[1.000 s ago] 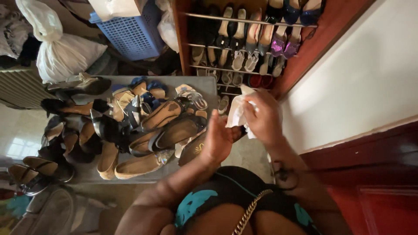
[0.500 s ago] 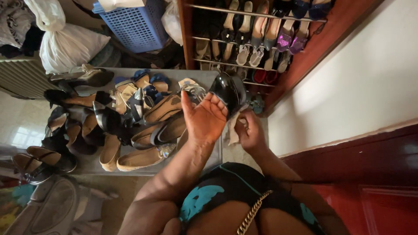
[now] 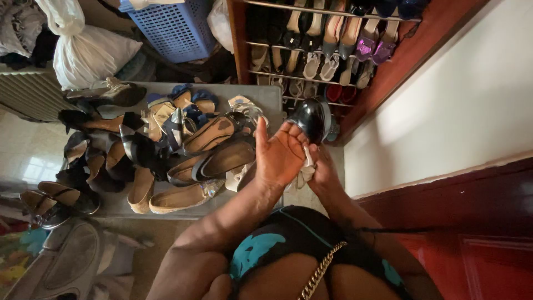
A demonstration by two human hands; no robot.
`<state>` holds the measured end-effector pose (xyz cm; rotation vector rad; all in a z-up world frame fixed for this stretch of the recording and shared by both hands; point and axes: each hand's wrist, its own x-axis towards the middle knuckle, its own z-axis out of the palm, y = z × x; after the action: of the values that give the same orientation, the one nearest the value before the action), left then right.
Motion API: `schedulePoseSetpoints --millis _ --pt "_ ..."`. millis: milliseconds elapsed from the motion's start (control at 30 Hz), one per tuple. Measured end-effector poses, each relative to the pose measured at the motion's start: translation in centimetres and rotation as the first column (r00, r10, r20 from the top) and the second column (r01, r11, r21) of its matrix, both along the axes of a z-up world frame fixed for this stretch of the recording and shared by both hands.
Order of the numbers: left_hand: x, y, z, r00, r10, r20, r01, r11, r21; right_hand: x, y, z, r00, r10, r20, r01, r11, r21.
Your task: Cleaning and wiping down various pairs of high-heeled shoes and flats.
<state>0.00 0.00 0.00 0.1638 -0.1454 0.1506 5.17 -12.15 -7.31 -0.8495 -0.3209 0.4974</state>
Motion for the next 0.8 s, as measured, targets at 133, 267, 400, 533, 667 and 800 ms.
schedulePoseSetpoints --millis 133,267,400,533,667,800 --pt "0.6 -0.7 -2.8 0.995 -0.050 0.086 0.050 0.999 -0.001 1.1 -1.0 -3.5 0.998 0.046 -0.050 -0.036 0.984 0.175" --pt "0.4 -1.3 -3.4 0.999 -0.023 -0.034 0.032 0.956 0.292 1.6 -2.1 -3.9 0.999 -0.001 -0.047 0.009 0.985 0.173" --pt "-1.5 -0.5 1.3 0.989 -0.053 -0.139 0.118 0.848 0.516 1.4 -2.8 -0.3 0.998 0.042 -0.044 -0.035 0.989 0.140" --pt "-3.2 0.2 5.5 0.996 0.082 0.042 -0.054 0.138 0.989 1.7 -3.5 0.5 0.990 0.120 0.071 -0.128 0.983 0.132" --pt "-3.4 1.1 6.9 0.962 0.065 0.264 -0.205 -0.469 0.859 2.2 -3.8 0.0 0.999 0.045 0.009 -0.046 0.992 0.119" --pt "-2.4 2.0 5.7 0.796 -0.128 0.591 -0.532 -0.615 0.583 4.0 -4.5 -2.1 0.980 0.073 -0.186 -0.038 0.983 0.182"
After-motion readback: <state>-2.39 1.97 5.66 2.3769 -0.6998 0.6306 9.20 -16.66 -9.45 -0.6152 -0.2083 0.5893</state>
